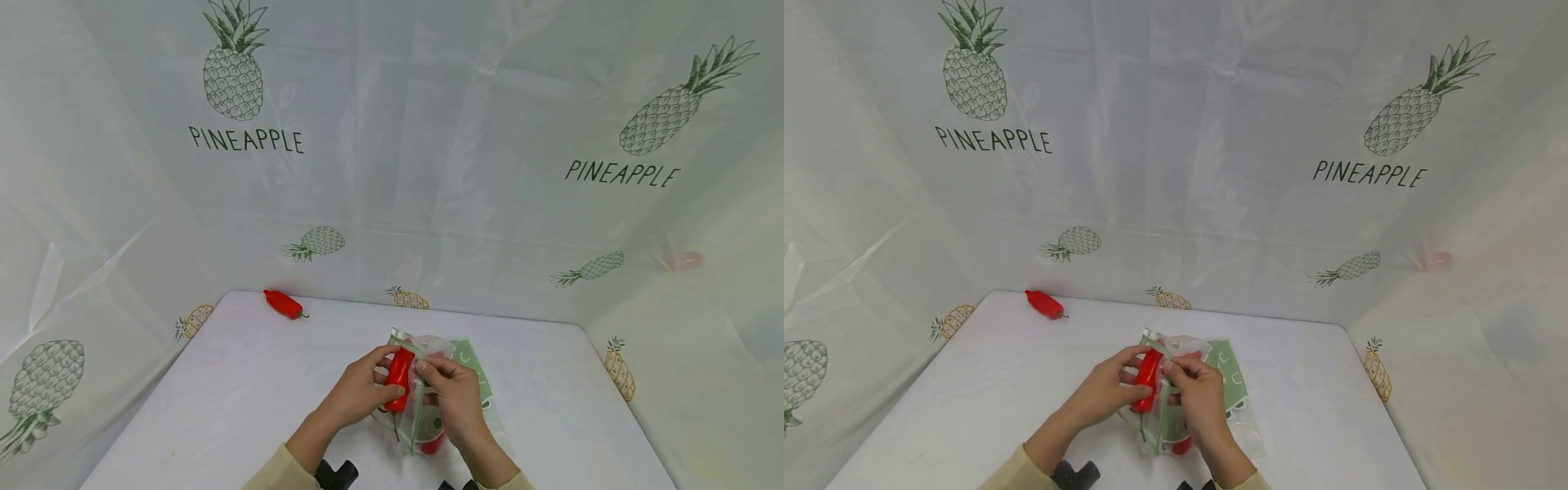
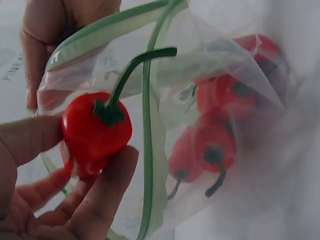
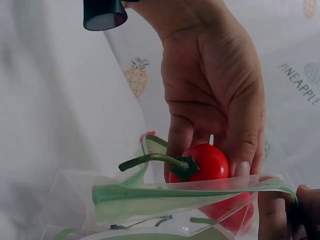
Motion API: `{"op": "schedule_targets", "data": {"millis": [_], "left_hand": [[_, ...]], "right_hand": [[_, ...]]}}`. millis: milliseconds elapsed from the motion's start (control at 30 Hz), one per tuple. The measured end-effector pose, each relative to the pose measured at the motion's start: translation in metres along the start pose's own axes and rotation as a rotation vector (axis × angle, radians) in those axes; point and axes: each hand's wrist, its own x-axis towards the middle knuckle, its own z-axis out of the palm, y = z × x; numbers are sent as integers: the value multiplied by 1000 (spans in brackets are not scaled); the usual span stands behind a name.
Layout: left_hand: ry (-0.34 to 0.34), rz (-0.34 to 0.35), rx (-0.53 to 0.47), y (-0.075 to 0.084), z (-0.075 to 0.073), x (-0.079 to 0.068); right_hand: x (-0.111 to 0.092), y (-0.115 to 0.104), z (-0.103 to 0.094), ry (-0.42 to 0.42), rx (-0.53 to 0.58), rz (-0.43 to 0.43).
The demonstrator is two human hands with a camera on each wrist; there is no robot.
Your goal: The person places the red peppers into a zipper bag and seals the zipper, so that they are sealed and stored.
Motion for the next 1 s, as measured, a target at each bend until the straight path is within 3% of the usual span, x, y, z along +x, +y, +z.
{"op": "schedule_targets", "data": {"millis": [367, 700, 1000], "left_hand": [[93, -34, -39, 9, 0, -1], [268, 45, 251, -3, 26, 3], [376, 56, 359, -3, 36, 6]], "right_hand": [[-5, 0, 3, -10, -5, 13], [-8, -6, 3, -40, 37, -6], [-10, -6, 5, -38, 67, 29]]}}
